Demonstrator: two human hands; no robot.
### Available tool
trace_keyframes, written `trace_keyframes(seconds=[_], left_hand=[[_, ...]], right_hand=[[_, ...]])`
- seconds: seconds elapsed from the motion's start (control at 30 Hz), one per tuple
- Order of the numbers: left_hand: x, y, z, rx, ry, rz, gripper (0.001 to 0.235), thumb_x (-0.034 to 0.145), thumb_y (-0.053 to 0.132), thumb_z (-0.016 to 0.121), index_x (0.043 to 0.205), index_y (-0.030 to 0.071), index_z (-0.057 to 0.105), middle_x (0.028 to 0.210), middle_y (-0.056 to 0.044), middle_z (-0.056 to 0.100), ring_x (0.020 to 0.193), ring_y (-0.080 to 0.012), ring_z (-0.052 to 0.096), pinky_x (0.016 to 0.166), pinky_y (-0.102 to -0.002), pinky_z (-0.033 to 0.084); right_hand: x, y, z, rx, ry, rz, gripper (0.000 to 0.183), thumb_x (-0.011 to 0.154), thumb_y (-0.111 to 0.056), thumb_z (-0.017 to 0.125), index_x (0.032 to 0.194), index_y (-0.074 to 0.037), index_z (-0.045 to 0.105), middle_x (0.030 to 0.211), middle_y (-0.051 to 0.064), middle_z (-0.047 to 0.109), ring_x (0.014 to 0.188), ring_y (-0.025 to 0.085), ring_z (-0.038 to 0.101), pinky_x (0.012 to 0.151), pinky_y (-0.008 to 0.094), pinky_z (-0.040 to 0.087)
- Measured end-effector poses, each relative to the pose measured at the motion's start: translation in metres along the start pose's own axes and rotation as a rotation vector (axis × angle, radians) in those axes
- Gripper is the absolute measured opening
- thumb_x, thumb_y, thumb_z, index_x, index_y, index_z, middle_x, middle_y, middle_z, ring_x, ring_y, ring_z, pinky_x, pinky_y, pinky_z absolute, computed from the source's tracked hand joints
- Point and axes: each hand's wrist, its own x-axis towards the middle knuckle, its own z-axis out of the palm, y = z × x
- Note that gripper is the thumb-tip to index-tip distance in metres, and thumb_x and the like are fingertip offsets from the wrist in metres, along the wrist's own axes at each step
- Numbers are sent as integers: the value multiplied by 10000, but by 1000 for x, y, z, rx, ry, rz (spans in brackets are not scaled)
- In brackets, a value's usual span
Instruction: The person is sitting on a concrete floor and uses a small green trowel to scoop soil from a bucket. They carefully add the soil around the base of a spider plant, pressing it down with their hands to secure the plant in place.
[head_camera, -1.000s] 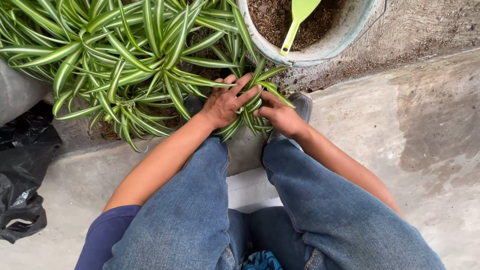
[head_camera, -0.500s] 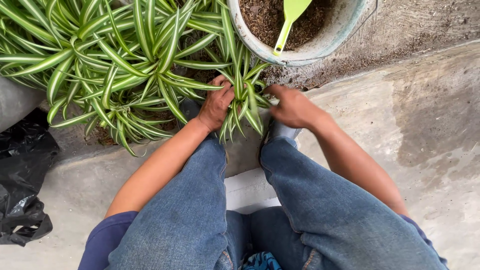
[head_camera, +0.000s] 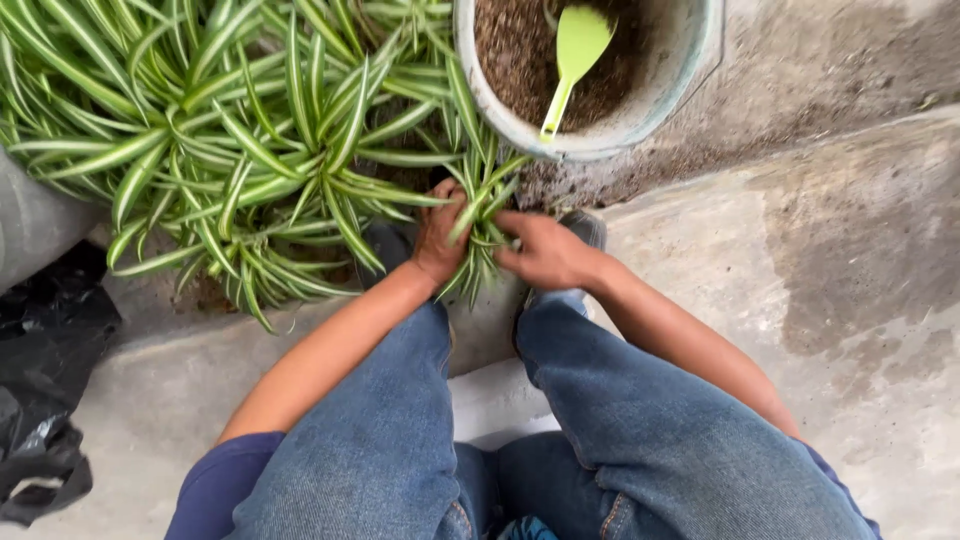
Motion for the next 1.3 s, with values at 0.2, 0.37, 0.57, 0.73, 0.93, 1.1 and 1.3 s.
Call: trace_keyframes(seconds=[0.2,0.37,0.57,0.73,0.93,1.1,1.3], left_hand=[[18,2,-21,-92,88,-62,280,1000,213,664,1271,143,667,1133,-77,598,1184,-320,558,953,-457,457],[20,14,-28,-341,116,-136,506,930,362,809,1244,-1,649,1159,-201,578,1134,-397,503,912,-515,450],[22,15,-39,-490,64,-151,494,888,128,801,1321,-17,612,1208,-263,628,1153,-466,565,975,-560,447],[36,24,-59,-562,115,-166,358,1028,247,638,1236,-45,645,1151,-247,629,1112,-457,572,1077,-606,400],[26,26,-61,-507,-49,-185,507,1092,403,488,1432,34,561,1304,-240,617,1245,-437,535,1138,-584,332],[35,31,-73,-514,36,-152,459,1100,347,493,1407,16,579,1156,-192,638,1031,-367,555,967,-504,411],[31,28,-59,-502,63,-148,419,1056,330,557,1379,69,613,1153,-171,619,1082,-378,551,1014,-495,394]], right_hand=[[-11,-25,-69,-185,108,24,340,1007,-138,566,1283,48,640,1092,277,671,1059,428,659,979,533,499],[29,8,-124,-479,541,-141,464,1071,-216,559,1449,42,482,814,135,577,944,367,511,771,505,410],[90,55,-126,-462,696,5,311,1015,-329,719,1152,-50,712,1008,228,711,1010,402,596,810,523,463],[68,-6,-127,-191,640,277,956,655,334,428,1509,-87,340,1524,331,177,1330,450,482,1193,506,396],[34,37,-176,-637,599,482,400,1053,-232,709,1245,86,562,1196,269,576,1080,407,539,954,510,478],[41,25,-180,-874,699,291,141,1023,-191,737,1116,-84,725,946,144,738,752,342,703,577,480,586],[96,72,-189,-803,788,-9,360,795,201,423,953,-28,652,731,139,608,590,275,555,456,436,381]])
